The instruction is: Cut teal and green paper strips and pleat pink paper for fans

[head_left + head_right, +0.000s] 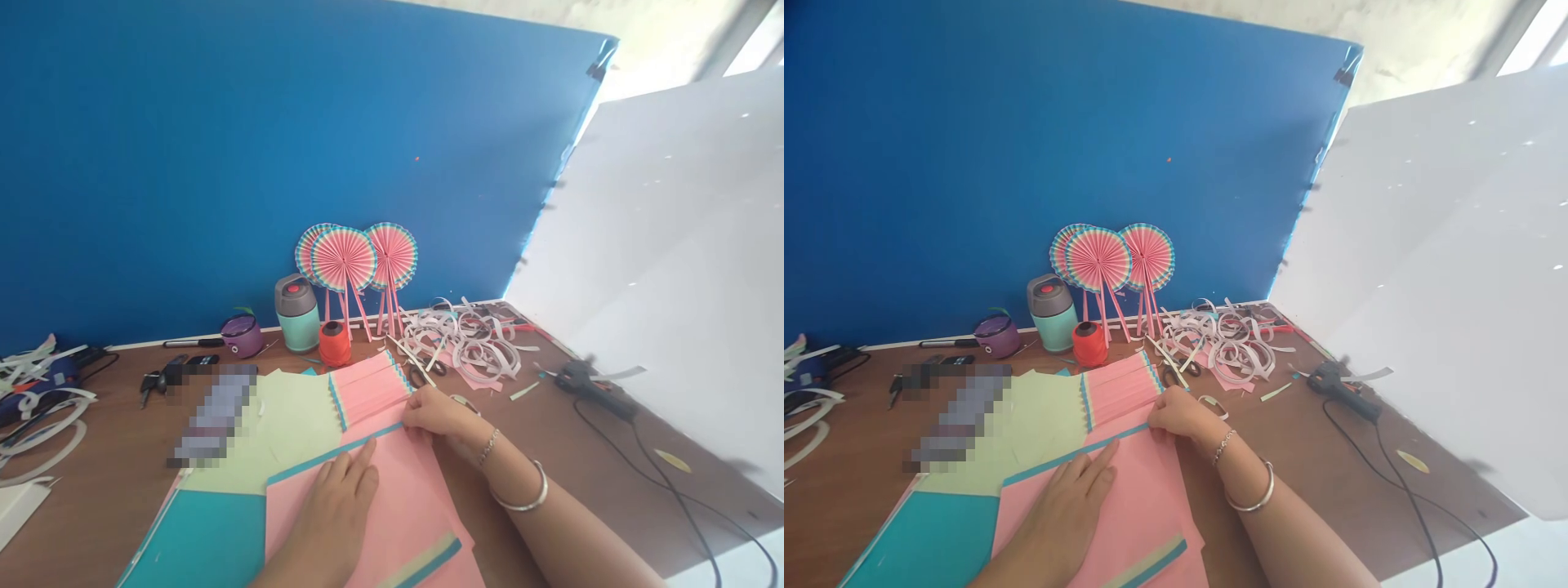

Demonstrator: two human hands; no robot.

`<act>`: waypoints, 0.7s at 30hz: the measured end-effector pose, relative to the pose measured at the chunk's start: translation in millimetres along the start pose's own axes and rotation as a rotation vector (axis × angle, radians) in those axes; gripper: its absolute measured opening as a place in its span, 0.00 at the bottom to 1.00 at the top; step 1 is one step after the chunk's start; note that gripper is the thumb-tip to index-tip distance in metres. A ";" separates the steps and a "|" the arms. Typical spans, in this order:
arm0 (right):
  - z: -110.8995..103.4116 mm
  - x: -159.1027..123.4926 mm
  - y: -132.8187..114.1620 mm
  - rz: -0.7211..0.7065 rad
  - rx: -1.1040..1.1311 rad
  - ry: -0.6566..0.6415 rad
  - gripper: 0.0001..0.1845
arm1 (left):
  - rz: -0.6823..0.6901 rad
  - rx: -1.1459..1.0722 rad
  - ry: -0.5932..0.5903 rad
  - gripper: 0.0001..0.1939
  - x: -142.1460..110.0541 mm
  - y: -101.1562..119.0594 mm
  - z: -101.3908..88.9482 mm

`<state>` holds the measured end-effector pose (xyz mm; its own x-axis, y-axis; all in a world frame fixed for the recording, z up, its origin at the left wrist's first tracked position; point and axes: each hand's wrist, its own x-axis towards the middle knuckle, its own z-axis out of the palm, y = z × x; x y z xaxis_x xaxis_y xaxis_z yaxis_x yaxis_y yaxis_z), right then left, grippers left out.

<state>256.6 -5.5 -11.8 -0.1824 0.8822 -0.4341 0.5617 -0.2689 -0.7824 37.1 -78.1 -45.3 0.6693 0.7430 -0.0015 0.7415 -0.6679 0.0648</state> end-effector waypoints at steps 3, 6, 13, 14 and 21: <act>-1.1 -0.7 0.5 -0.011 -0.001 -0.012 0.06 | -0.003 0.003 -0.013 0.23 0.4 -1.0 -1.3; -2.1 -3.3 -1.8 -0.021 0.028 -0.033 0.06 | -0.019 0.002 -0.017 0.23 0.8 -1.2 -1.4; -2.0 -4.4 -3.0 0.031 -0.096 0.026 0.05 | -0.041 -0.004 -0.074 0.22 4.4 1.9 -10.0; -1.6 -3.8 -2.4 0.041 -0.138 0.053 0.05 | -0.041 -0.004 -0.083 0.22 4.8 2.4 -11.7; 3.2 -5.2 -7.5 0.027 -0.466 0.207 0.05 | -0.046 -0.032 -0.082 0.23 4.4 3.1 -16.1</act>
<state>250.7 -9.2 -5.1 -0.0256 0.9480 -0.3172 0.8730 -0.1334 -0.4691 41.6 -76.2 -29.0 0.6368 0.7661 -0.0868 0.7708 -0.6300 0.0941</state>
